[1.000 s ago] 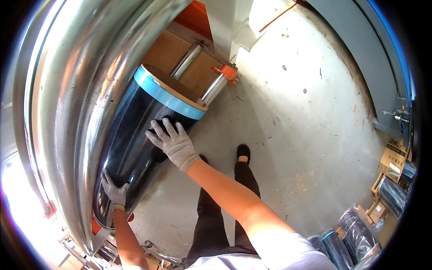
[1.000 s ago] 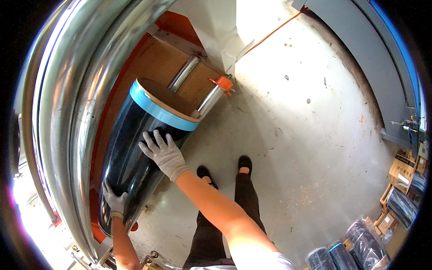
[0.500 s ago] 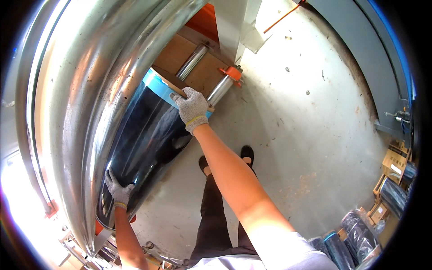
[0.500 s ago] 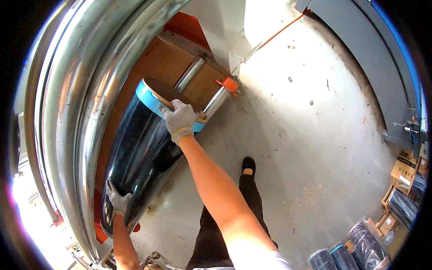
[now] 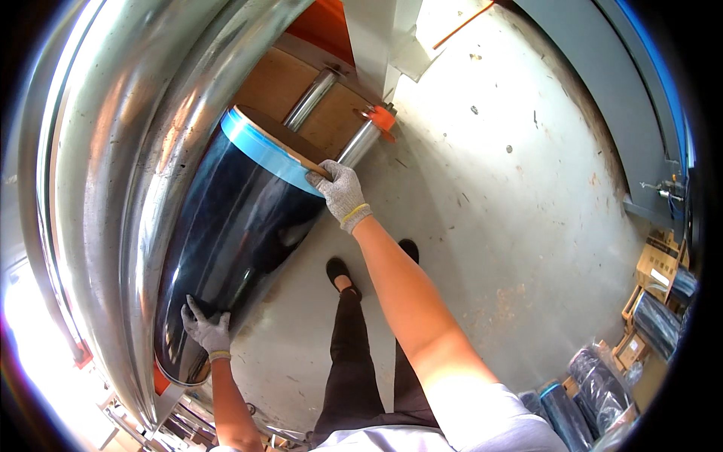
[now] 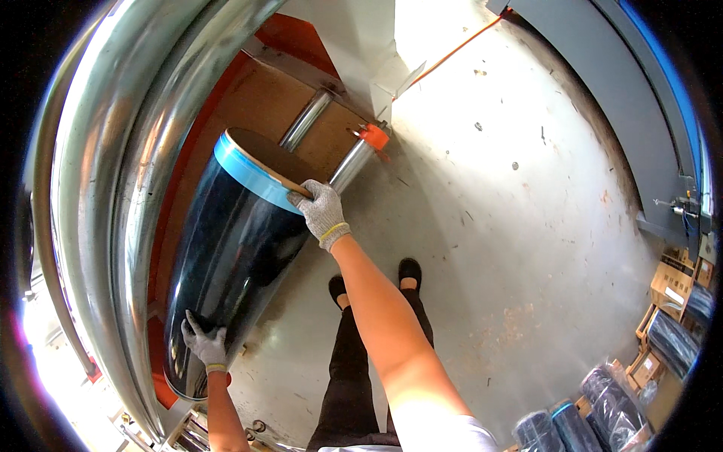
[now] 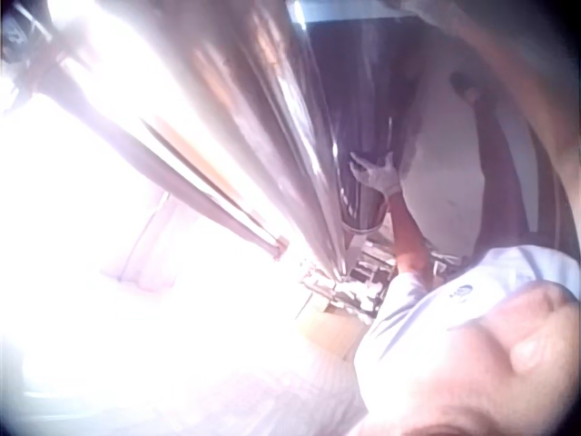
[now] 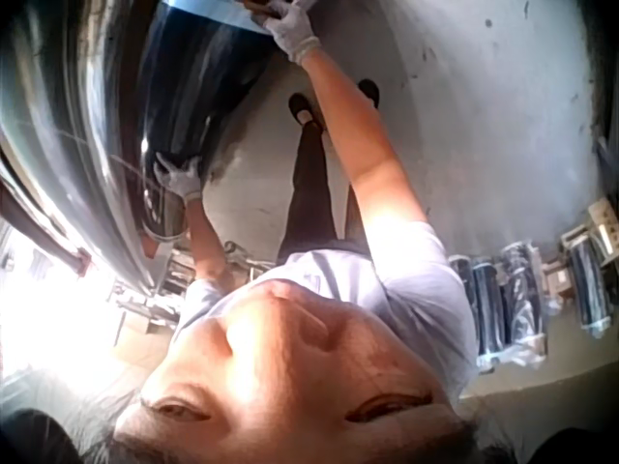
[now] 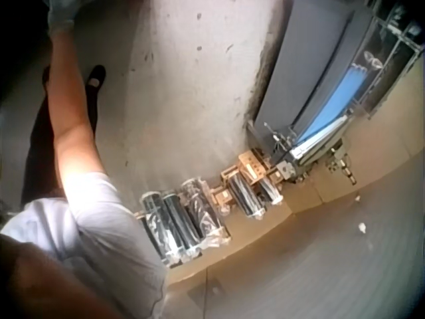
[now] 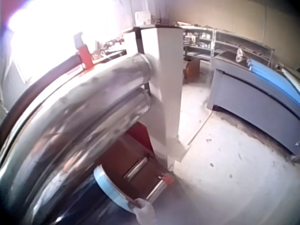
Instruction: The person unrolls a sheet of white material from a large roll, places a blue sheet on top, and rolls it back up. They then remove the roll, carry it to a storage area, and wrap it in a plastic bag before placing it on a pallet.
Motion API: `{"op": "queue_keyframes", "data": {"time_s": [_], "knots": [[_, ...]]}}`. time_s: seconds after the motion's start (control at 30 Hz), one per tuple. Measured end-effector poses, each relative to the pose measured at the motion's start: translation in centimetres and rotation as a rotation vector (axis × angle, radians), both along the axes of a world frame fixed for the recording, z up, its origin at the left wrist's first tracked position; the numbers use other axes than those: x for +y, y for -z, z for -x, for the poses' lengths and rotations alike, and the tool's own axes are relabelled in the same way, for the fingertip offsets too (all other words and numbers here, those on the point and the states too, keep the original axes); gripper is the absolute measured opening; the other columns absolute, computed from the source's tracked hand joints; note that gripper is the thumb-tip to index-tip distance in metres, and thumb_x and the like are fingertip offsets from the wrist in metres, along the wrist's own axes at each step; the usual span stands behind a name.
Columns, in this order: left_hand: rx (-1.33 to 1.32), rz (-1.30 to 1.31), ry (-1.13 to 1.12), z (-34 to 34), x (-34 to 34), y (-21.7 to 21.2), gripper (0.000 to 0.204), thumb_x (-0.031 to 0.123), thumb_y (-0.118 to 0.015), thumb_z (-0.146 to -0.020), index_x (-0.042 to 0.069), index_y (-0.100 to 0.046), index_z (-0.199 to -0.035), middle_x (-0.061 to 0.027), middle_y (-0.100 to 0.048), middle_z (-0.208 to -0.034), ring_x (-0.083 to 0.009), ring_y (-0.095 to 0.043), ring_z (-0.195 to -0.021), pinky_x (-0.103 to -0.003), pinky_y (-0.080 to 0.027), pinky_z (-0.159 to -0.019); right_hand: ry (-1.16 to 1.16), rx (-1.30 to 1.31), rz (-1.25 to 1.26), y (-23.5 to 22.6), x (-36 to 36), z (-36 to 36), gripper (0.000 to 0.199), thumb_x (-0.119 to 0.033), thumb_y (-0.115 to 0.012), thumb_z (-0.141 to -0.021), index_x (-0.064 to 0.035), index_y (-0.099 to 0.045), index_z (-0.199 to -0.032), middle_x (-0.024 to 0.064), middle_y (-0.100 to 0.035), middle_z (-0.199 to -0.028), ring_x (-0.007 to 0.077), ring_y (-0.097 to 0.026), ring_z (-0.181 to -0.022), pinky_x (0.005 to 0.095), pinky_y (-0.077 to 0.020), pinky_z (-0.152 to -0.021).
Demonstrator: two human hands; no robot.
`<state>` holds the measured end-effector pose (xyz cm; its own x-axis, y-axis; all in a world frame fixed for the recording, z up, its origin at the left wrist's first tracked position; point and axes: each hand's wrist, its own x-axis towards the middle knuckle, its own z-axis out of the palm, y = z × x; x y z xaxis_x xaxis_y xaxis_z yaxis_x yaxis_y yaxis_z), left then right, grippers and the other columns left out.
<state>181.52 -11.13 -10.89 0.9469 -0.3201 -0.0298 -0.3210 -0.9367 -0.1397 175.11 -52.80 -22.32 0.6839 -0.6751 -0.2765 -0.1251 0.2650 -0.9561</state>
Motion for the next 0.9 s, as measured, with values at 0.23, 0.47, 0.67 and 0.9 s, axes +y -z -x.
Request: {"op": "queue_keyframes", "data": {"time_s": [0.23,0.47,0.67,0.9], "knots": [[0.086,-0.121,-0.165,-1.1,-3.4,-2.4,0.12,0.021,-0.088,-0.054,0.023,-0.021,-0.154,-0.0229,-0.037,-0.136,-0.0431,-0.042,-0.121,-0.05,-0.036,-0.104,-0.057,-0.001,-0.024,0.2,-0.3,0.7,0.02,-0.018,-0.068,-0.089,0.0013,-0.064,-0.09,0.0025,-0.057,-0.075,0.0107,-0.049,-0.074,0.0275,-0.0433,-0.071],[0.073,-0.149,-0.139,-1.3,-2.7,-1.9,0.121,0.021,-0.088,-0.053,0.02,-0.021,-0.154,-0.0202,-0.029,-0.149,-0.0445,-0.043,-0.122,-0.048,-0.037,-0.105,-0.102,0.043,0.024,-0.3,-0.5,0.9,0.022,-0.02,-0.066,-0.09,0.0017,-0.062,-0.09,0.0031,-0.055,-0.075,0.0111,-0.046,-0.074,0.0283,-0.0423,-0.07],[0.099,-0.155,-0.167,-1.3,-3.2,-2.0,0.121,0.022,-0.088,-0.053,0.019,-0.021,-0.154,-0.0178,-0.027,-0.152,-0.0452,-0.042,-0.123,-0.049,-0.037,-0.106,-0.105,0.046,0.033,0.6,-0.5,0.7,0.025,-0.023,-0.065,-0.09,0.0019,-0.061,-0.089,0.0042,-0.053,-0.074,0.0121,-0.045,-0.073,0.0296,-0.0418,-0.069],[0.098,-0.162,-0.157,-1.3,-3.2,-2.2,0.122,0.023,-0.088,-0.054,0.021,-0.019,-0.154,-0.0173,-0.029,-0.151,-0.0455,-0.043,-0.122,-0.05,-0.038,-0.105,-0.065,0.054,0.16,0.9,-0.3,0.5,0.03,-0.026,-0.066,-0.089,0.0038,-0.06,-0.088,0.0076,-0.055,-0.073,0.0142,-0.047,-0.072,0.0311,-0.0432,-0.069]]}}
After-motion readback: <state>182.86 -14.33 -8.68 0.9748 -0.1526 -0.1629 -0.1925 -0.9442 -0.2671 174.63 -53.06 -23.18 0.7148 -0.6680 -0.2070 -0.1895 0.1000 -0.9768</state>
